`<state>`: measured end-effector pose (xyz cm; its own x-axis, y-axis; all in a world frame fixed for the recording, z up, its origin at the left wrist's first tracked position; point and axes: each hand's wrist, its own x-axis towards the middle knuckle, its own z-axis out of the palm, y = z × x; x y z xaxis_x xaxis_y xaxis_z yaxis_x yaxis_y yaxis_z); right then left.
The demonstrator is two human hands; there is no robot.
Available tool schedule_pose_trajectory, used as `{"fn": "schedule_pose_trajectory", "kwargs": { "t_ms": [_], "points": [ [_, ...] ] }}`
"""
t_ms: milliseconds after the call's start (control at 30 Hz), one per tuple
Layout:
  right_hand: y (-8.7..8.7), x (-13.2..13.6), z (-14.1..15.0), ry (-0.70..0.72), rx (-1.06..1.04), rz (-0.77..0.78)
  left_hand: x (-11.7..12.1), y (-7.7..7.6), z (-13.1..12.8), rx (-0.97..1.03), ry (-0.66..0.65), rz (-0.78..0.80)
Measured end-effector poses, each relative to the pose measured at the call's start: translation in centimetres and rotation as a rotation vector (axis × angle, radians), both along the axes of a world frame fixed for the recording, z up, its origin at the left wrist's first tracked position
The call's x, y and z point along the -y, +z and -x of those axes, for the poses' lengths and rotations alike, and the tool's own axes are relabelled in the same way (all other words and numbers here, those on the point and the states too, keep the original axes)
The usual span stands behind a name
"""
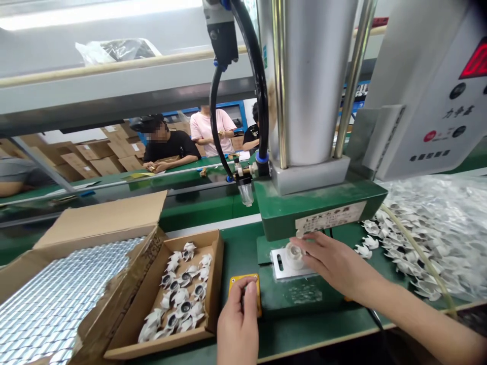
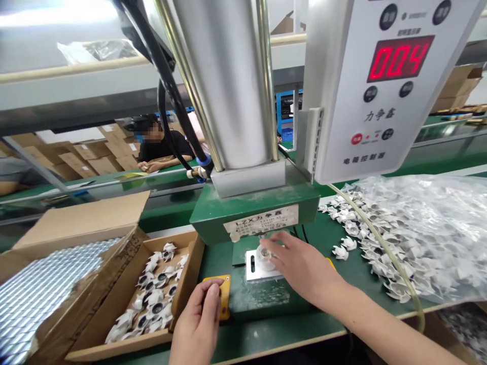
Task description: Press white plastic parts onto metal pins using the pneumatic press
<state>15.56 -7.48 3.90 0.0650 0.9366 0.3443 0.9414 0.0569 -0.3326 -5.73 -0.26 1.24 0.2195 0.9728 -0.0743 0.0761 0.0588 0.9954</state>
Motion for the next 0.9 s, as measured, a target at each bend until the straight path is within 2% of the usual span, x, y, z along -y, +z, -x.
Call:
{"fn": "schedule_pose_trajectory", "kwargs": {
  "t_ms": [100, 200, 267, 367, 500, 600, 733, 800, 900],
  "points": [
    [-2.0, 3.3, -1.1, -0.156, -0.058, -0.026, -0.6, -1.3, 1.4, -0.496, 0.024, -0.373],
    [-4.3, 6.4, -2.4, -0.283, 0.032, -0.038, -0.9, -2.2, 2.6, -0.778, 0.000, -0.536],
    [-5.6, 7.7, -3.1, -0.325, 0.136, -0.031, -0.9, -2.4, 3.1, -0.894, -0.025, -0.588],
    [-6.9, 8.4, -3.3, -0.308, 0.257, -0.023, -1.1, -2.2, 3.4, -0.933, -0.081, -0.587],
    [-7.4, 8.2, -3.1, -0.301, 0.273, 0.001, -1.4, -1.7, 3.4, -0.934, -0.129, -0.505],
    [-7.3, 8.3, -3.2, -0.332, 0.194, 0.018, -1.4, -1.5, 3.3, -0.857, -0.121, -0.461],
    [-7.0, 8.5, -3.6, -0.354, -0.032, 0.055, -0.8, -1.2, 2.7, -0.503, -0.089, -0.293],
    [-6.5, 8.2, -3.4, -0.346, -0.221, 0.092, -0.1, -0.8, 1.8, -0.299, -0.092, -0.121],
    [-4.7, 7.0, -2.6, -0.293, -0.631, 0.173, 1.0, -0.1, 0.0, 0.017, -0.237, 0.210]
  ]
}}
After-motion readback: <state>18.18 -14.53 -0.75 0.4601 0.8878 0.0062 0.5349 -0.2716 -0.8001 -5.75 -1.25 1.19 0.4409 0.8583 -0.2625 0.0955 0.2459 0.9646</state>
